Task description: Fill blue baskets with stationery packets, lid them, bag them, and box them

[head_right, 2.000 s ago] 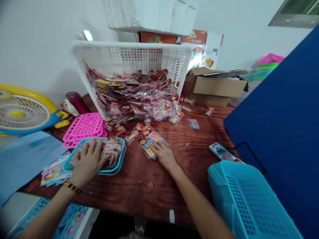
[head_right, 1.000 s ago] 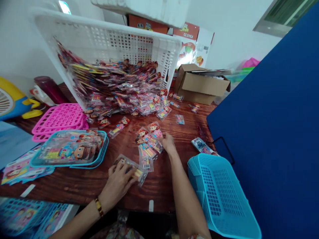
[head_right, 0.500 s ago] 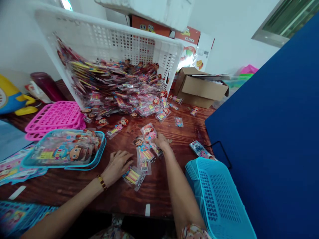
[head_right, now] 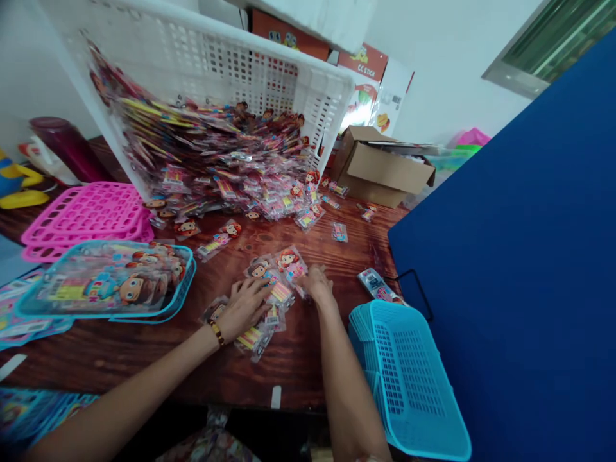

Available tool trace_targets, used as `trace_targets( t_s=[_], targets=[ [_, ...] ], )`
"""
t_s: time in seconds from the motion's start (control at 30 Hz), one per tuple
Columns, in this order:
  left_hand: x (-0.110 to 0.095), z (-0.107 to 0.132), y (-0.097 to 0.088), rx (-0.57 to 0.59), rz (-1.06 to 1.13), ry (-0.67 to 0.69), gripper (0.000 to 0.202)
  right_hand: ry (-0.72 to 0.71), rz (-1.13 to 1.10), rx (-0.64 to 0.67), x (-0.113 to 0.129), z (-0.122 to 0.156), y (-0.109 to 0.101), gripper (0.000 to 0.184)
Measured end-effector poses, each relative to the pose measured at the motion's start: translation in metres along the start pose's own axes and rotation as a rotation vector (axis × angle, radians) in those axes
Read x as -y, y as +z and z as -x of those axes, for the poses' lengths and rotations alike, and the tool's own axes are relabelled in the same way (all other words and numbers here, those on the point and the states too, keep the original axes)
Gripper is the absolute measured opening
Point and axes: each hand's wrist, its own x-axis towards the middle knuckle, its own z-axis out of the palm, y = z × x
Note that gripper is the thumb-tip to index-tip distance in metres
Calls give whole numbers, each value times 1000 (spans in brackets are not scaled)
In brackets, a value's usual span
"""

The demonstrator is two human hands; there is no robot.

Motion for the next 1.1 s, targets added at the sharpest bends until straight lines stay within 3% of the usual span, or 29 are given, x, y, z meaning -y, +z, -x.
trace_targets(
  t_s=[0.17,0.37,0.57,0.67,0.77,0.97,1.1],
  targets=[
    [9,5,1,9,46,58,41,89,121,-30,13,7,7,43],
    [15,18,-5,-36,79,26,44,-8,0,-42,18,23,-2,45],
    [22,24,-5,-17,62,11,43,-106,40,125,47,55,26,30],
    [24,25,-5,-6,54,21,43,-103,226,57,57,71,42,35],
    [27,27,-7,2,52,33,42,-138,376,-51,52,77,46,40],
    [31,31,-11,5,40,19,39,-34,-261,-25,17,57,21,43],
    [13,27,-7,-11,8,-30,46,-90,-335,20,23,47,16,49]
  ],
)
